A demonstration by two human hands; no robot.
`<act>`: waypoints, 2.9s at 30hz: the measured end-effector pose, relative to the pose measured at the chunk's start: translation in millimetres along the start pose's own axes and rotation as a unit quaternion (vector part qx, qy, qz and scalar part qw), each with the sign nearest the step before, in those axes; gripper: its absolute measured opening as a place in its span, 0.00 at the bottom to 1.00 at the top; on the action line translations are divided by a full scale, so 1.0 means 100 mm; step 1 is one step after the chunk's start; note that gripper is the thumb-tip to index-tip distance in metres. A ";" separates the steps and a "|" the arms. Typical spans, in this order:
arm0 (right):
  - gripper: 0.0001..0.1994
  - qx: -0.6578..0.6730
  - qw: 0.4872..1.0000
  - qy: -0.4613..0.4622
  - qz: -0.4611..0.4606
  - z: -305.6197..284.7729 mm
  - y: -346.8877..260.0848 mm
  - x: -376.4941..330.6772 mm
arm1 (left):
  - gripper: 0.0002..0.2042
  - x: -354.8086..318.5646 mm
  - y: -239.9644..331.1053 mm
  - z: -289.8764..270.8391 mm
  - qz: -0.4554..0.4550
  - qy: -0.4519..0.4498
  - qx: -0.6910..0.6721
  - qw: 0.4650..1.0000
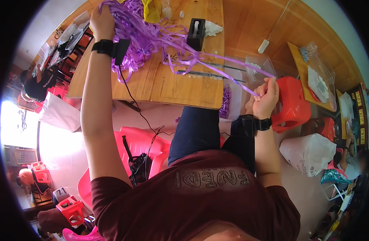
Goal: Measure and cut or sort purple ribbons against a ruler on a wooden table.
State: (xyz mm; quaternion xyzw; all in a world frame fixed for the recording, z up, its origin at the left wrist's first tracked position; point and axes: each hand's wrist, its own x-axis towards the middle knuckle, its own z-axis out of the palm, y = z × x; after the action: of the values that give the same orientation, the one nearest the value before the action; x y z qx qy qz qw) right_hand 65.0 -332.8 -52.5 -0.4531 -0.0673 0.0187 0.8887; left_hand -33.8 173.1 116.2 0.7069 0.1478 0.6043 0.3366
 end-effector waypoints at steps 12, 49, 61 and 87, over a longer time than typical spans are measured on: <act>0.15 -0.037 0.996 -0.078 -0.024 -0.07 -0.10 -0.05 | 0.21 -2.01 0.28 0.82 0.228 -0.454 0.119 0.853; 0.13 -0.341 0.919 -0.161 0.114 -0.31 -0.69 0.00 | 0.12 -3.04 1.72 1.10 -0.321 -0.589 -0.165 0.723; 0.21 -0.300 0.895 -0.313 0.111 -0.27 -0.42 -0.21 | 0.10 -3.09 1.78 1.36 -0.268 -0.631 -0.150 0.712; 0.14 -0.509 0.777 -0.276 -0.248 -0.59 -0.17 0.23 | 0.17 -3.36 1.57 1.48 -0.161 -0.661 -0.078 0.729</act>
State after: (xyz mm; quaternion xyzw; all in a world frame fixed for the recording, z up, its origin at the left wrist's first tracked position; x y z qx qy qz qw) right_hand 95.6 -388.2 -71.1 -0.7823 -0.4191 -0.1147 0.4462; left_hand -0.2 -192.5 -41.1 0.8644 -0.0481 -0.0689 0.4956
